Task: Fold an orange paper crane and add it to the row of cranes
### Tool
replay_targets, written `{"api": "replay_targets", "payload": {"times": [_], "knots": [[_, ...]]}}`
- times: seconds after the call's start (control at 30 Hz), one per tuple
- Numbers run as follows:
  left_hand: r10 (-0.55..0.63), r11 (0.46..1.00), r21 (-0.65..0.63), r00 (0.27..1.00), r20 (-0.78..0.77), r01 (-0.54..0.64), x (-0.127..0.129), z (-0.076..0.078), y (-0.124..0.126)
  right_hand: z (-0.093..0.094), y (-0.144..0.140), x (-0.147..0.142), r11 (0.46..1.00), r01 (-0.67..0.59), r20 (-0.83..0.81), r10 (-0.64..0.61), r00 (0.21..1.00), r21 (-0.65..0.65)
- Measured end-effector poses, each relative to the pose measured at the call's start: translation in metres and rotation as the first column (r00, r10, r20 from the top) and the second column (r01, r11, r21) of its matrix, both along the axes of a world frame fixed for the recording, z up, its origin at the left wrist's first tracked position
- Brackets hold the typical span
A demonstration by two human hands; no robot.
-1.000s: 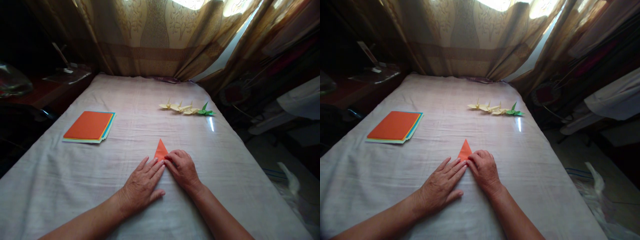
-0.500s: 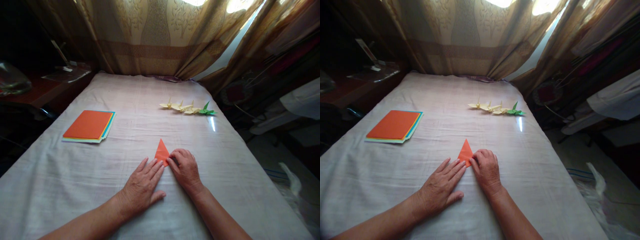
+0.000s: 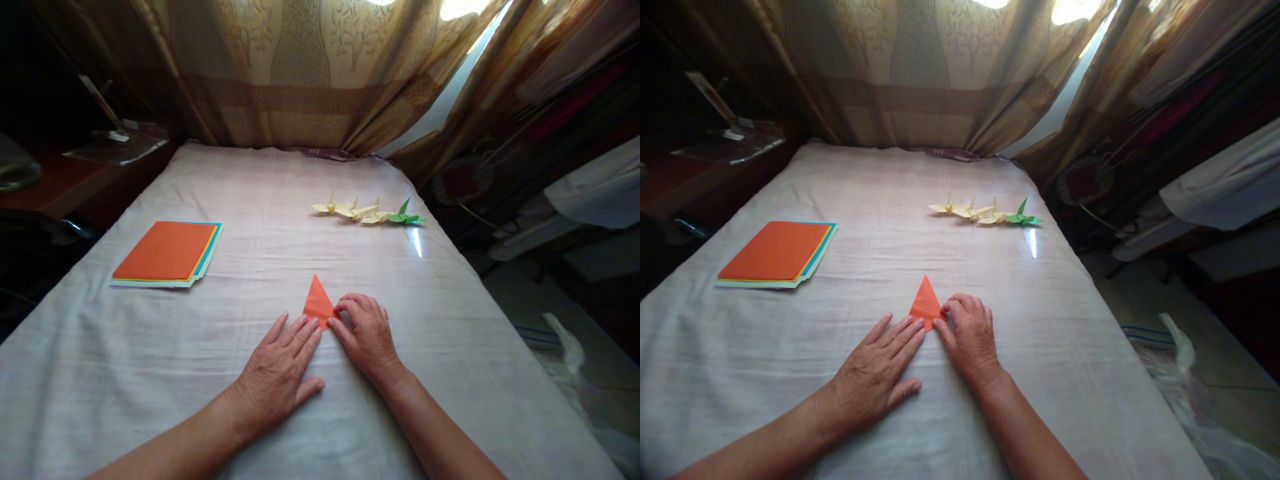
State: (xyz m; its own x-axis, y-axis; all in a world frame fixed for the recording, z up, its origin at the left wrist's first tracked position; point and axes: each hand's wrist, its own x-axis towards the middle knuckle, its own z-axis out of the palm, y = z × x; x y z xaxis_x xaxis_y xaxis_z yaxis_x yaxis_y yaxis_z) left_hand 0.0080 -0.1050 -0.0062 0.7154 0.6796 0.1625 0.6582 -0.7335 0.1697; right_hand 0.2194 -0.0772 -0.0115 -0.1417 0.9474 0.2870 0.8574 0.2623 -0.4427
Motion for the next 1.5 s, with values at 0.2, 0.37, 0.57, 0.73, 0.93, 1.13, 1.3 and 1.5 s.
{"api": "replay_targets", "payload": {"times": [0.2,0.37,0.57,0.73,0.93,1.13,1.3,1.5], "knots": [[-0.025,0.998,0.059,0.999,-0.032,0.027,-0.017,0.004,-0.005,-0.001,0.0,0.005,0.998,0.055,-0.017,-0.055,0.998,-0.009],[-0.031,0.992,0.124,0.998,-0.054,0.038,-0.036,0.009,-0.01,-0.001,0.0,0.004,0.998,0.061,-0.021,-0.061,0.998,-0.005],[-0.043,0.991,0.121,0.997,-0.06,0.051,-0.044,0.015,-0.009,-0.004,-0.001,0.003,0.998,0.052,-0.006,-0.052,0.999,0.034],[-0.048,0.99,0.128,0.998,-0.045,0.053,-0.03,0.018,-0.007,-0.005,-0.003,-0.01,0.996,-0.054,0.079,0.048,0.996,0.076],[-0.049,0.989,0.141,0.999,-0.009,0.049,-0.025,0.017,-0.001,-0.013,0.002,-0.009,0.996,0.091,0.171,-0.092,0.981,0.017],[-0.113,0.983,0.151,0.993,0.021,0.109,-0.025,0.017,0.017,-0.018,0.005,-0.002,0.992,0.115,0.157,-0.121,0.98,0.05],[-0.021,0.993,0.113,1.0,-0.01,0.022,-0.011,0.021,0.026,-0.014,0.001,-0.006,0.996,0.071,0.133,-0.079,0.988,0.06],[0.142,0.988,0.059,0.989,0.03,-0.143,-0.004,0.023,0.047,-0.013,0.002,-0.008,0.997,0.057,0.091,-0.062,0.994,0.061]]}}
